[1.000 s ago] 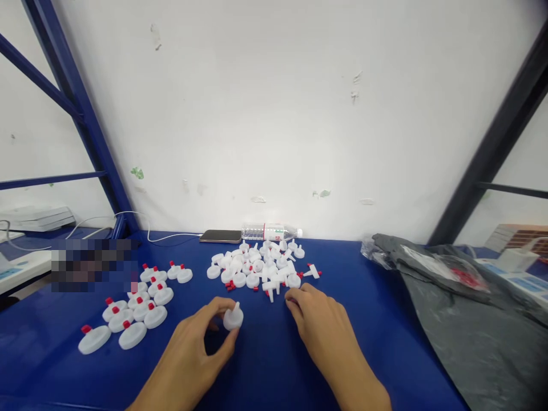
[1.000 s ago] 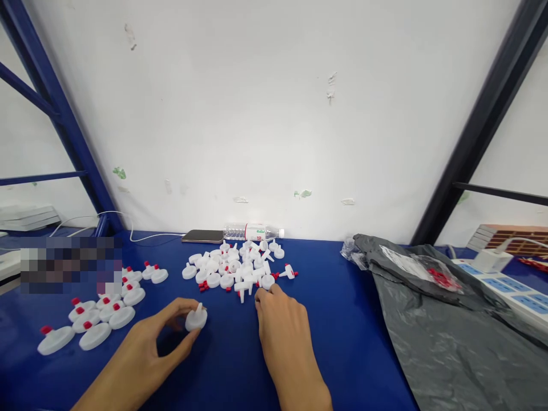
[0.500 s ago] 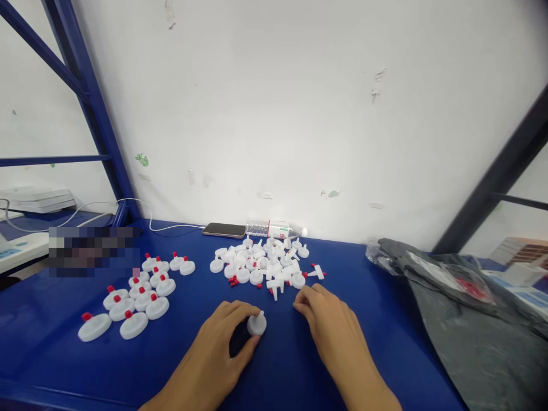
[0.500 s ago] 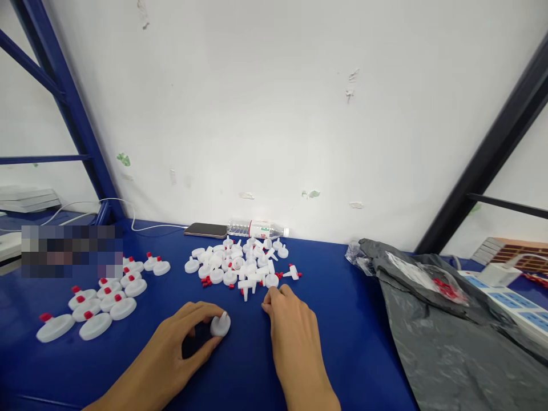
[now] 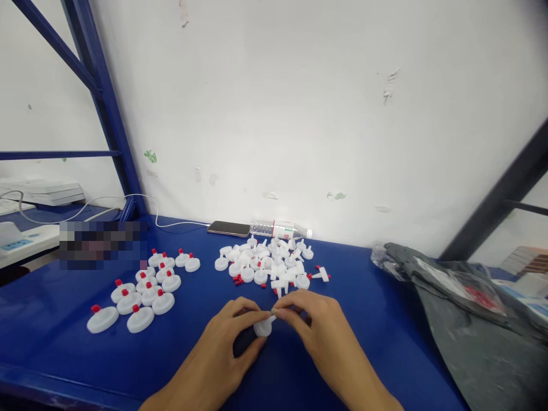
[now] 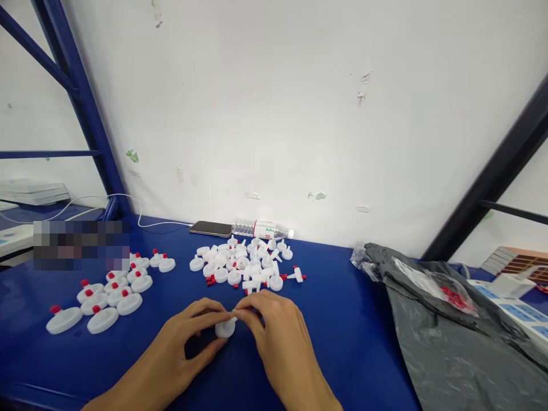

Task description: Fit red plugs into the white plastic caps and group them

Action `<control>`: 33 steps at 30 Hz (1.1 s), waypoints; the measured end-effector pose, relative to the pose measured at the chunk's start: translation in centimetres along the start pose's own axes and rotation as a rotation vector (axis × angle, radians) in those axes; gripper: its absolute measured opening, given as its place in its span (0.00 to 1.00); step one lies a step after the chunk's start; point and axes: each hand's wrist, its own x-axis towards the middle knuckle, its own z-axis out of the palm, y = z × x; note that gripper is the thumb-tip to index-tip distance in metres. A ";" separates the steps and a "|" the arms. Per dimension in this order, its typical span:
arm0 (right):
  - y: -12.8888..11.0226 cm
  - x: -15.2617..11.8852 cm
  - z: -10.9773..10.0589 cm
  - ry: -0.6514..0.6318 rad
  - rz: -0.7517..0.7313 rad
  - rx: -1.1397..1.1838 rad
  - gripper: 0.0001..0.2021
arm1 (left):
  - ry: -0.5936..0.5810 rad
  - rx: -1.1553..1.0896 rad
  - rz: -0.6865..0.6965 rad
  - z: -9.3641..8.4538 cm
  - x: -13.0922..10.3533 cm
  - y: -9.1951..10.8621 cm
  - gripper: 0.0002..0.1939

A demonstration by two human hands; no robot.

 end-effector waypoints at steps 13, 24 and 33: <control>-0.5 -0.1 0.6 -0.079 0.020 0.117 0.06 | 0.033 0.088 -0.017 0.1 -0.4 0.4 0.26; -0.5 -0.3 0.3 -0.046 0.002 -0.018 0.02 | 0.119 0.192 0.077 0.4 -0.5 0.5 0.25; 4.5 1.0 -4.9 0.212 0.041 -0.530 0.14 | 0.151 0.441 -0.249 -3.5 -0.2 -2.5 0.27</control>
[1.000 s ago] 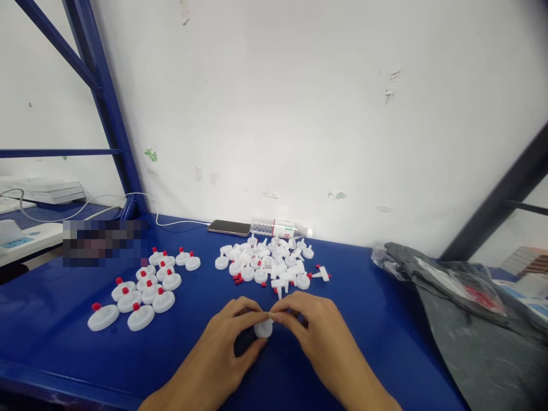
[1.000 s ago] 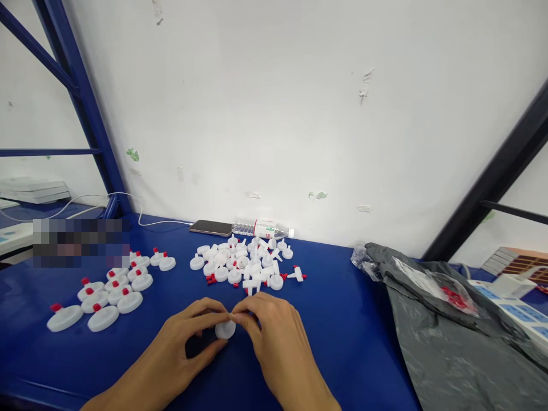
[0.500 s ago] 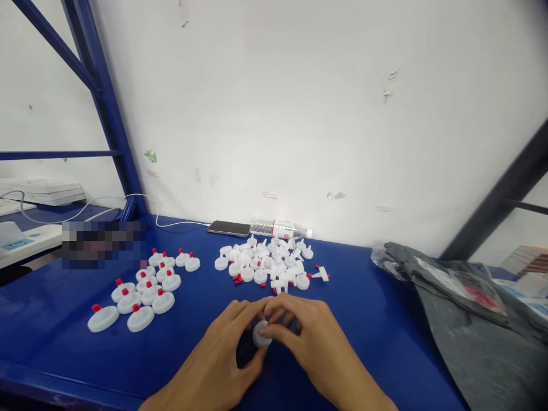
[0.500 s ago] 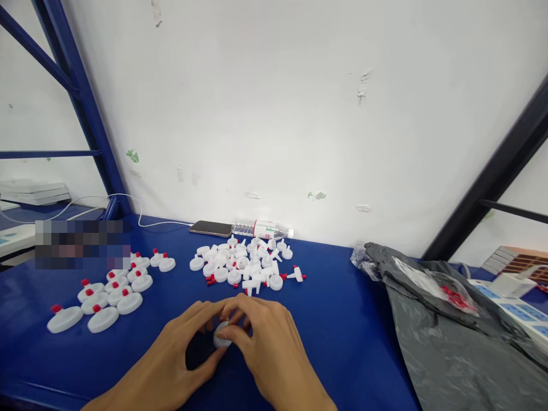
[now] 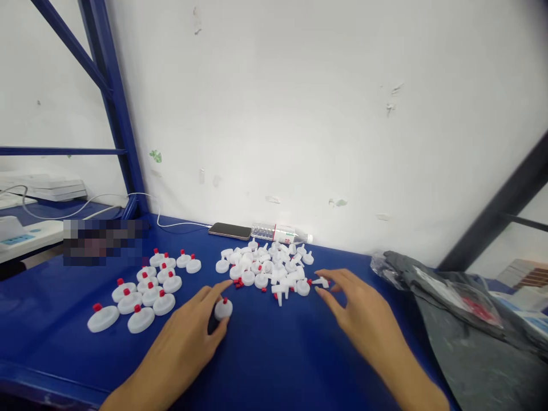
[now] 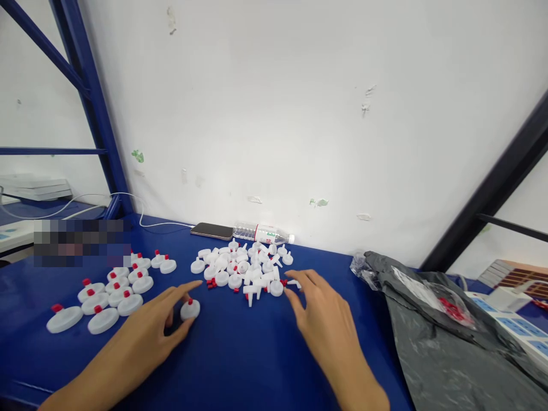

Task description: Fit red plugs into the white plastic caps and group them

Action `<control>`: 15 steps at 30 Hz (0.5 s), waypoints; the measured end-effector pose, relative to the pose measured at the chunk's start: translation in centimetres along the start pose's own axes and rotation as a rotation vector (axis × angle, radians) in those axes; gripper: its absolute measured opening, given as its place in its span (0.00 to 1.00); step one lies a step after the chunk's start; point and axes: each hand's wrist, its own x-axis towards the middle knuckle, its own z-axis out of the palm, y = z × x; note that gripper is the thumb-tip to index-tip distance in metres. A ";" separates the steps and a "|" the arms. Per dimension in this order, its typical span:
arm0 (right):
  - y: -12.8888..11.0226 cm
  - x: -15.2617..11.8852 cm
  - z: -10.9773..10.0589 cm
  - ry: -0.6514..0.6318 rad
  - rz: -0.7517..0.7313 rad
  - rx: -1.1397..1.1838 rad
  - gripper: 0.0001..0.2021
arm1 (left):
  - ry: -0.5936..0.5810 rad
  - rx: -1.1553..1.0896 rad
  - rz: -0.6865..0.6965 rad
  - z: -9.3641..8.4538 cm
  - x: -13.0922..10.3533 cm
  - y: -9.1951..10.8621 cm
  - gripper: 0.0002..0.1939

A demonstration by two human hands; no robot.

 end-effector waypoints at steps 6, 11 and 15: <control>4.5 3.0 0.4 -0.218 -0.181 -0.032 0.20 | 0.080 0.161 -0.125 -1.5 -0.2 -1.1 0.29; 6.0 3.6 0.7 -0.190 -0.127 0.063 0.16 | 0.273 0.015 0.034 -2.0 -1.1 1.6 0.24; 4.0 2.9 -0.9 -0.098 -0.026 0.183 0.17 | 0.200 -0.344 0.230 -1.4 -1.9 3.7 0.21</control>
